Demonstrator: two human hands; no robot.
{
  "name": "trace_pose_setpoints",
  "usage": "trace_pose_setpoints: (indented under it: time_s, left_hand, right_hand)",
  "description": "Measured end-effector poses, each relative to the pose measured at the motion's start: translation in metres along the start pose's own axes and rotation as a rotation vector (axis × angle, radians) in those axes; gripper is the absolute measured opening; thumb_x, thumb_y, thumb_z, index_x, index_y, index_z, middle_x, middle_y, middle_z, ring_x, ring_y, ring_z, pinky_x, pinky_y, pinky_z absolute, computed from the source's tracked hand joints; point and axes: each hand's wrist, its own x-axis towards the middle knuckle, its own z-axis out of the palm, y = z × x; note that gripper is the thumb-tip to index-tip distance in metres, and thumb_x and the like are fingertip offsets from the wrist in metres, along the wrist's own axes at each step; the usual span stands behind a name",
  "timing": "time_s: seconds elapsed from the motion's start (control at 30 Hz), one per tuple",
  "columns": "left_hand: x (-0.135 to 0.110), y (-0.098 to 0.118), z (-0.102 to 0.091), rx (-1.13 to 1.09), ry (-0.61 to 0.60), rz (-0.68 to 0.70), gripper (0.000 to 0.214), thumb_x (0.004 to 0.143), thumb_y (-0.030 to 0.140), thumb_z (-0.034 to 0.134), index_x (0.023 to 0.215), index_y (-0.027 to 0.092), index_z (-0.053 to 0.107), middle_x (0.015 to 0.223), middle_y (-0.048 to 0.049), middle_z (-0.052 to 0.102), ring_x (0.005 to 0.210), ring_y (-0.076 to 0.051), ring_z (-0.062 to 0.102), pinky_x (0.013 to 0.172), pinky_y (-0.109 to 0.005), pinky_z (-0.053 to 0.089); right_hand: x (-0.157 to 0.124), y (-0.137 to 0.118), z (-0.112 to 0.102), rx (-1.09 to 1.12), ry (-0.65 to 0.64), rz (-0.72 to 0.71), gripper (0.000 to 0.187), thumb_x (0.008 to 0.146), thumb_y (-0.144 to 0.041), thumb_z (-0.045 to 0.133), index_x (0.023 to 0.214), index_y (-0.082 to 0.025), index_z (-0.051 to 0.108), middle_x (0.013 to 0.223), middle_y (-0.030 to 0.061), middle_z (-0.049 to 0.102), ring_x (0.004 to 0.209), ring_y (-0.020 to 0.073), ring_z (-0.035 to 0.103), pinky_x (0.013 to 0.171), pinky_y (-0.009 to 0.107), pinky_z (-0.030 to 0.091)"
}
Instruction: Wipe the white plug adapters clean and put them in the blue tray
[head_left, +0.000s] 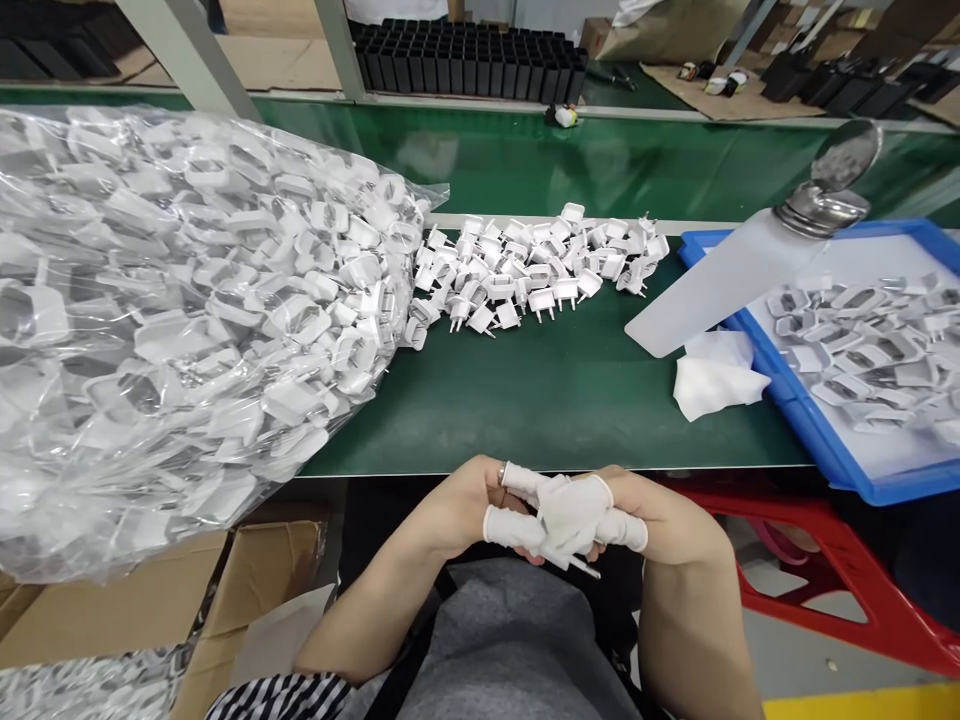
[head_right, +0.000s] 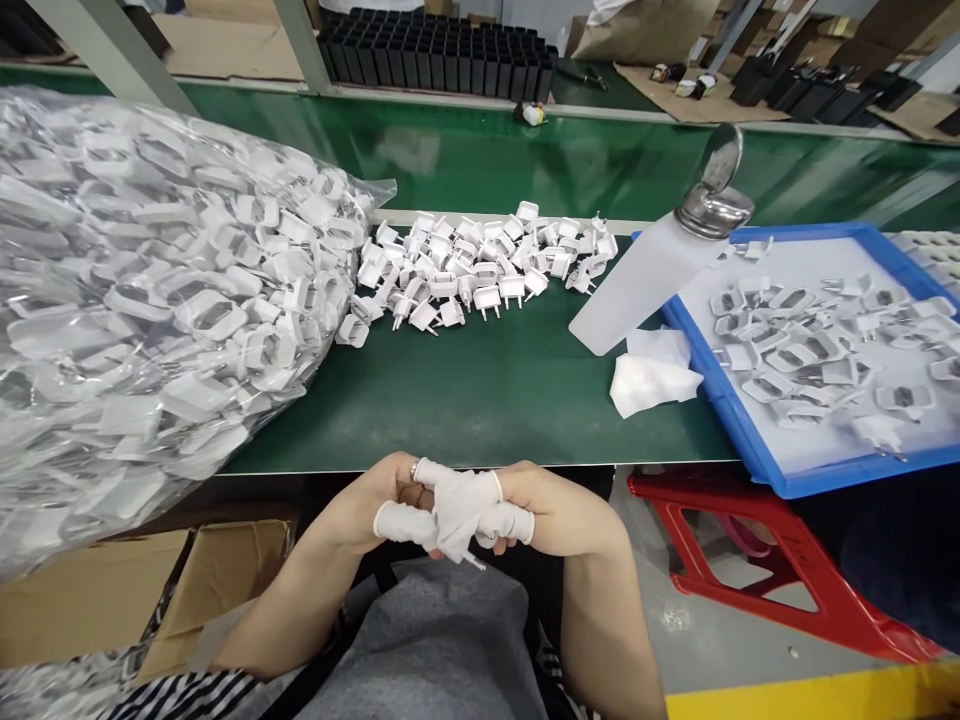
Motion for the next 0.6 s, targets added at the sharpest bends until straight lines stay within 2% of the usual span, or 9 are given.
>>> trace_pose_setpoints:
  time_s: [0.1,0.17,0.3,0.4,0.5,0.6]
  left_hand:
    - [-0.002,-0.001,-0.001,0.075,0.053,0.064,0.036,0.051,0.027,0.077,0.083,0.013,0.070,0.057,-0.0042,0.064,0.049,-0.012,0.055,0.047,-0.019,0.041]
    - [-0.005,0.000,0.000,0.123,0.099,0.094,0.040,0.050,0.024,0.077,0.088,0.013,0.069,0.059,-0.0043,0.065,0.050,-0.012,0.055,0.047,-0.020,0.041]
    - [-0.007,0.000,0.002,0.123,0.171,0.162,0.042,0.052,0.022,0.076,0.093,0.016,0.068,0.061,-0.0045,0.066,0.053,-0.013,0.056,0.048,-0.021,0.042]
    - [-0.005,-0.001,0.002,0.061,0.191,0.218,0.040,0.053,0.023,0.076,0.092,0.017,0.068,0.065,-0.0051,0.066,0.055,-0.014,0.057,0.048,-0.022,0.044]
    - [-0.003,-0.002,0.001,-0.007,0.227,0.288,0.038,0.052,0.021,0.077,0.089,0.020,0.069,0.067,-0.0030,0.066,0.056,-0.014,0.058,0.052,-0.023,0.047]
    - [-0.002,-0.002,0.002,-0.036,0.223,0.310,0.036,0.054,0.022,0.077,0.089,0.021,0.069,0.064,-0.0023,0.066,0.056,-0.014,0.059,0.052,-0.024,0.048]
  right_hand:
    - [0.002,-0.002,-0.002,-0.045,-0.040,-0.074,0.038,0.081,-0.046,0.043,0.076,-0.017,0.068,0.070,0.0047,0.065,0.053,0.0115,0.055,0.047,0.025,0.046]
    - [0.003,0.004,0.001,-0.031,0.023,-0.123,0.040,0.081,-0.050,0.043,0.071,-0.018,0.066,0.067,0.0041,0.063,0.052,0.0126,0.055,0.046,0.026,0.047]
    - [0.007,0.022,0.012,0.114,0.334,-0.190,0.047,0.074,-0.059,0.044,0.050,-0.019,0.050,0.047,-0.0004,0.051,0.038,0.0115,0.047,0.033,0.025,0.041]
    - [0.011,0.028,0.019,0.235,0.526,-0.266,0.046,0.075,-0.057,0.044,0.048,-0.020,0.040,0.042,-0.0026,0.042,0.033,0.0111,0.041,0.029,0.025,0.035]
    - [0.010,0.030,0.024,0.273,0.632,-0.411,0.041,0.080,-0.046,0.044,0.049,-0.019,0.044,0.047,-0.0023,0.042,0.041,0.0112,0.044,0.037,0.025,0.040]
    - [0.002,0.036,0.029,0.127,0.613,-0.456,0.027,0.079,-0.038,0.050,0.061,-0.021,0.058,0.066,0.0008,0.052,0.062,0.0143,0.053,0.054,0.029,0.047]
